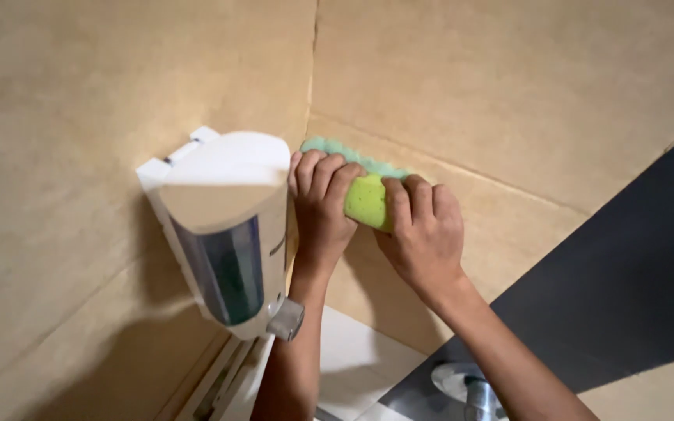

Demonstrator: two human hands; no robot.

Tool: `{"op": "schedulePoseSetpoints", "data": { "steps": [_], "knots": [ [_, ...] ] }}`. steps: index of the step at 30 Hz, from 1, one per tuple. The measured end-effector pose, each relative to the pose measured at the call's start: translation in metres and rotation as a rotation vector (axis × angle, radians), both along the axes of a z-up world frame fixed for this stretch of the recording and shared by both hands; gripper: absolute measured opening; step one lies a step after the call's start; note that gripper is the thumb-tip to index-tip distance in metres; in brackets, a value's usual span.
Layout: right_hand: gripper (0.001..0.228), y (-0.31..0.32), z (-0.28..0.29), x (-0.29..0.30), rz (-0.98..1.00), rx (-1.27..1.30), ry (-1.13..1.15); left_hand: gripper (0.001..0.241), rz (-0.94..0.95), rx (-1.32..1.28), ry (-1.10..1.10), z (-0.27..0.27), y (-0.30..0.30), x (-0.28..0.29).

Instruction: The person scrubs the beige tiled walls and the white sink countertop using a green sponge. They move around the bathroom, cleaning vertical surfaces and the horizontal area around the sink basin.

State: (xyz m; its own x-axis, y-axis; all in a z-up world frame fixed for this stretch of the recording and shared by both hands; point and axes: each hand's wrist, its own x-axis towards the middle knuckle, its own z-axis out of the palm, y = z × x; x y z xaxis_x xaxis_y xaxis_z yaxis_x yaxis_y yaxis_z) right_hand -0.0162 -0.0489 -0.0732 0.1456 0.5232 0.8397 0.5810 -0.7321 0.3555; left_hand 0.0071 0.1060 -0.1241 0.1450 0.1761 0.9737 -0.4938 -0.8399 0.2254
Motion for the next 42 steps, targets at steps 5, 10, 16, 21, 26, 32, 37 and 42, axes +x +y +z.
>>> {"op": "schedulePoseSetpoints", "data": {
  "steps": [5, 10, 16, 21, 26, 32, 37, 42],
  "knots": [
    [0.052, -0.007, 0.002, -0.007, -0.011, -0.005, 0.045, 0.028, 0.012, -0.032, 0.023, 0.000, -0.010, -0.009],
    [0.058, -0.035, -0.003, -0.022, -0.026, 0.018, 0.109, 0.025, -0.010, -0.060, 0.019, -0.002, -0.040, -0.016],
    [0.066, -0.087, -0.019, -0.048, -0.142, 0.150, 0.176, 0.029, -0.102, -0.041, 0.051, -0.014, -0.103, -0.032],
    [0.066, -0.133, -0.035, -0.066, -0.295, 0.348, 0.253, 0.037, -0.135, -0.025, 0.113, -0.022, -0.165, -0.046],
    [0.064, -0.192, -0.047, -0.087, -0.359, 0.470, 0.268, 0.041, -0.212, 0.045, 0.184, -0.027, -0.229, -0.066],
    [0.062, -0.273, -0.075, -0.102, -0.429, 0.595, 0.256, 0.041, -0.235, 0.157, 0.237, -0.039, -0.311, -0.085],
    [0.060, -0.347, -0.086, -0.124, -0.493, 0.662, 0.288, 0.047, -0.388, 0.194, 0.246, -0.047, -0.387, -0.104],
    [0.059, -0.409, -0.113, -0.141, -0.531, 0.722, 0.341, 0.047, -0.329, 0.301, 0.294, -0.077, -0.450, -0.117]
  ]
}}
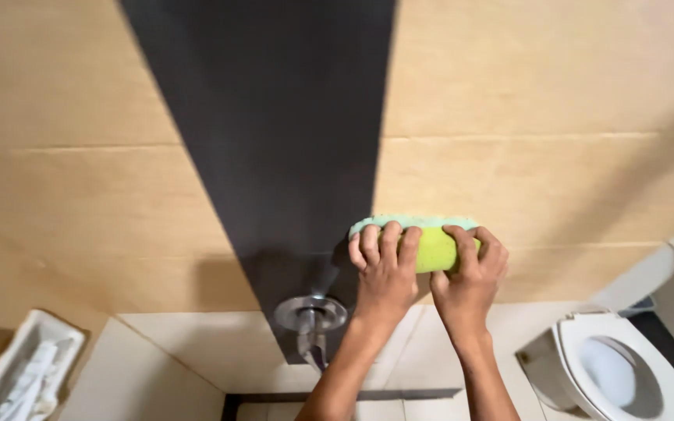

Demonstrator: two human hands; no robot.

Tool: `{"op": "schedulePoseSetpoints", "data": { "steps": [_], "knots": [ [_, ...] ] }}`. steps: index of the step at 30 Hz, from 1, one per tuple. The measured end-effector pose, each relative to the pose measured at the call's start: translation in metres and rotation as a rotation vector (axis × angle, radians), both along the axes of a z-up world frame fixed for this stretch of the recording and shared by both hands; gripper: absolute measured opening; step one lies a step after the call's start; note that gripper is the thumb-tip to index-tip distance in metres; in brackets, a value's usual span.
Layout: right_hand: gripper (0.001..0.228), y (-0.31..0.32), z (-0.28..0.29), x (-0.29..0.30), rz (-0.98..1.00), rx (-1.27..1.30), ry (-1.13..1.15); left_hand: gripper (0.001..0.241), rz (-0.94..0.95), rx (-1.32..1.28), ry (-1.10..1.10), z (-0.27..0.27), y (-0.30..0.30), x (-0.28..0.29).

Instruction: The person scrubs the beige tiled walls and the white sink countertop using a green sponge. They move around the bathroom, cleaning vertical surfaces and the horizontal area around the sink basin.

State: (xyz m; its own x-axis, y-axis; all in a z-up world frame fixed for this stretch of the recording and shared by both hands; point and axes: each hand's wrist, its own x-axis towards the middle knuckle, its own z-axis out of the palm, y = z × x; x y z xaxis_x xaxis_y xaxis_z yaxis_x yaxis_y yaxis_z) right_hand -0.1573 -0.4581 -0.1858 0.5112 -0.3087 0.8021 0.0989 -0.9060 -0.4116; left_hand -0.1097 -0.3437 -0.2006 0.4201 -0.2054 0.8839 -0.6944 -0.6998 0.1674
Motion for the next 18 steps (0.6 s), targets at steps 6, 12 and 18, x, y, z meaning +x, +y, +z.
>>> {"op": "schedulePoseSetpoints", "data": {
  "steps": [6, 12, 18],
  "knots": [
    [0.061, -0.058, -0.042, -0.015, 0.020, 0.016, 0.089, 0.048, -0.086, 0.030, 0.130, -0.027, -0.045, -0.023],
    [0.064, -0.102, -0.073, -0.040, 0.027, 0.112, 0.250, 0.055, -0.154, 0.030, 0.270, -0.060, -0.084, -0.049],
    [0.062, -0.145, -0.097, -0.093, -0.134, 0.112, 0.255, 0.066, -0.312, 0.055, 0.410, -0.077, -0.130, -0.088]
  ]
}}
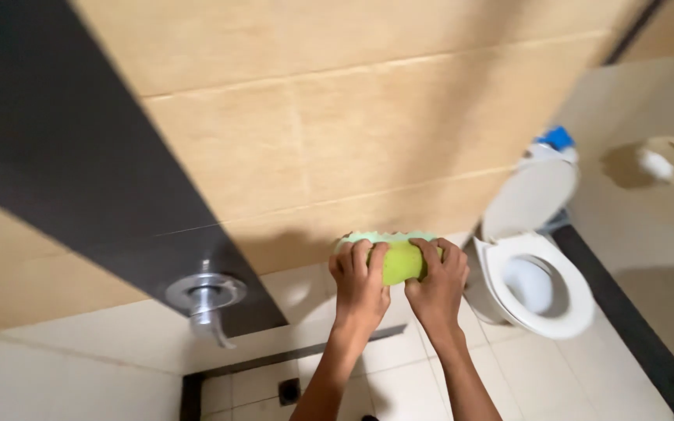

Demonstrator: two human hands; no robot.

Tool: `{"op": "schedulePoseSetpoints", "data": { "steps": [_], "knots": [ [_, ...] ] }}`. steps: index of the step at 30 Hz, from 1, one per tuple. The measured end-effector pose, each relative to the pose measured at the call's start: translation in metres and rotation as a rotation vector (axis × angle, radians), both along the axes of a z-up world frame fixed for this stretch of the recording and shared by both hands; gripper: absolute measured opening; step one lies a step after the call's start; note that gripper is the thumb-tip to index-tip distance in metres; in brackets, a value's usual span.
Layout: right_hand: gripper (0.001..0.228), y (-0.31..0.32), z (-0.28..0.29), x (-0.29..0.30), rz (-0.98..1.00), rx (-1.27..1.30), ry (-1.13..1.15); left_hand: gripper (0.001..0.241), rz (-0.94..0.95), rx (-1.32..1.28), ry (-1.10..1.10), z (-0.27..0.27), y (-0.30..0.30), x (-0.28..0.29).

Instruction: The person scrubs the beige tiled walls and the white sink countertop using a green sponge. They move around the bathroom, cleaning vertical surfaces and the horizontal area around the sink basin.

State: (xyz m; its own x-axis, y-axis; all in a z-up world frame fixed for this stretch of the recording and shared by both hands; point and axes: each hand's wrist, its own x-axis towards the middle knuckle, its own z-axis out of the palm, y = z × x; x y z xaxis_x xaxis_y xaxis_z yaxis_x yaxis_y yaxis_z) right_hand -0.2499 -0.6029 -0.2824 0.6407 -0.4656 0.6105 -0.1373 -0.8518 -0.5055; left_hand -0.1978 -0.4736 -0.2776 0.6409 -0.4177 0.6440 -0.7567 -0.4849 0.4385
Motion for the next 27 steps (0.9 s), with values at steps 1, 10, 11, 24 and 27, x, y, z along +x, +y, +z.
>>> {"op": "schedulePoseSetpoints", "data": {
  "steps": [1, 10, 11, 24, 27],
  "knots": [
    [0.062, -0.007, -0.001, -0.013, -0.033, -0.001, 0.001, 0.066, -0.033, -0.001, 0.001, 0.001, -0.009, -0.008],
    [0.061, -0.029, -0.009, -0.140, -0.397, 0.039, 0.051, 0.072, -0.378, 0.108, 0.040, -0.001, -0.062, -0.091],
    [0.061, -0.029, -0.013, -0.152, -0.440, 0.046, 0.066, 0.071, -0.425, 0.102, 0.046, -0.003, -0.065, -0.099],
    [0.062, 0.005, -0.023, -0.314, -0.897, 0.057, 0.162, 0.070, -0.898, 0.136, 0.031, -0.019, -0.087, -0.221],
    [0.060, 0.007, -0.017, -0.338, -0.947, 0.087, 0.149, 0.070, -0.944, 0.127, 0.005, -0.013, -0.094, -0.241]
  ]
}}
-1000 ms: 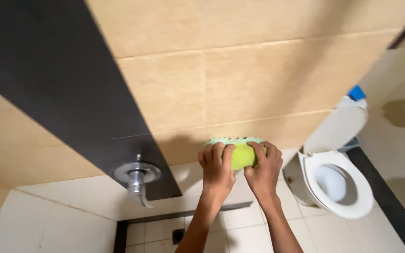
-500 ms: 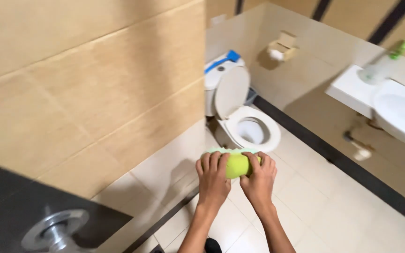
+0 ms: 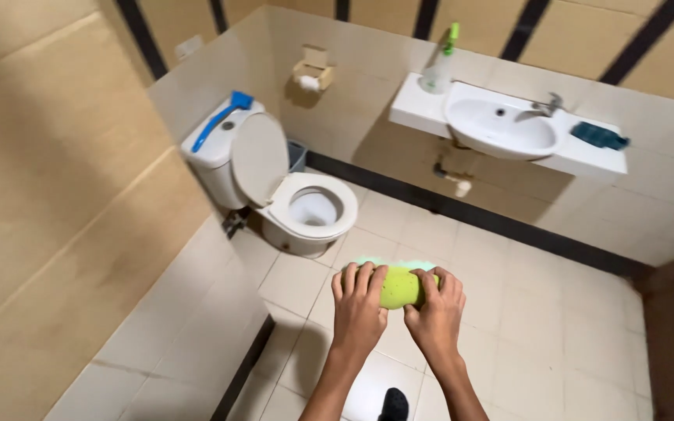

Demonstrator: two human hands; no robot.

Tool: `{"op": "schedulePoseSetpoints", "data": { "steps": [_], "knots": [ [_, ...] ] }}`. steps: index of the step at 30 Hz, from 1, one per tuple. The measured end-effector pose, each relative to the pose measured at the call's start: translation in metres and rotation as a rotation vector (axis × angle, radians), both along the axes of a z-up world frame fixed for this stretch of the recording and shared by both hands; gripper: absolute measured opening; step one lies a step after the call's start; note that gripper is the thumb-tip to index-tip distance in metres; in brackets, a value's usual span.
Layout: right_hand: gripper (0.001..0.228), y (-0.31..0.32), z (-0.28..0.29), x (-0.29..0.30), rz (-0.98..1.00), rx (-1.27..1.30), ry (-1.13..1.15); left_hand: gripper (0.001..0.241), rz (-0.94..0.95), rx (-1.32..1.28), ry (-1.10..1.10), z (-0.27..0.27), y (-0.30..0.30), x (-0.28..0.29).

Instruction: The person scrubs the beige tiled walls and the white sink countertop using a green sponge. They move around the bathroom, cleaning vertical surfaces and the horizontal area around the sink basin.

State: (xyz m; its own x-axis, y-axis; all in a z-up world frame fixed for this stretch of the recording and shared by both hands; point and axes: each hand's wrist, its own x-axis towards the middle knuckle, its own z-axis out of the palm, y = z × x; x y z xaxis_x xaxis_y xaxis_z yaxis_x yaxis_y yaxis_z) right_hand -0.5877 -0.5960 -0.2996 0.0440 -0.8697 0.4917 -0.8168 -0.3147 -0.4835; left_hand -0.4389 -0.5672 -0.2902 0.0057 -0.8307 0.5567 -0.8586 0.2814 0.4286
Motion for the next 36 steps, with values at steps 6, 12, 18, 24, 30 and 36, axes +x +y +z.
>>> {"op": "schedulePoseSetpoints", "data": {
  "steps": [6, 12, 18, 24, 30, 36],
  "knots": [
    [0.062, -0.014, 0.003, -0.043, -0.085, -0.009, -0.022, 0.074, -0.120, 0.022, -0.003, 0.012, -0.025, -0.040],
    [0.058, -0.061, -0.003, -0.103, -0.148, -0.035, -0.057, 0.072, -0.166, 0.036, -0.035, 0.020, -0.071, -0.098],
    [0.056, -0.114, -0.001, -0.156, -0.162, -0.015, -0.094, 0.072, -0.120, -0.031, -0.083, 0.012, -0.127, -0.158],
    [0.052, -0.157, 0.004, -0.210, -0.143, -0.039, -0.119, 0.072, -0.154, -0.036, -0.115, 0.014, -0.175, -0.208],
    [0.056, -0.177, -0.009, -0.250, -0.187, -0.001, -0.149, 0.073, -0.133, 0.007, -0.210, -0.002, -0.202, -0.252],
    [0.061, -0.186, -0.017, -0.264, -0.218, 0.102, -0.187, 0.081, -0.158, 0.118, -0.257, -0.010, -0.224, -0.268]
  ]
}}
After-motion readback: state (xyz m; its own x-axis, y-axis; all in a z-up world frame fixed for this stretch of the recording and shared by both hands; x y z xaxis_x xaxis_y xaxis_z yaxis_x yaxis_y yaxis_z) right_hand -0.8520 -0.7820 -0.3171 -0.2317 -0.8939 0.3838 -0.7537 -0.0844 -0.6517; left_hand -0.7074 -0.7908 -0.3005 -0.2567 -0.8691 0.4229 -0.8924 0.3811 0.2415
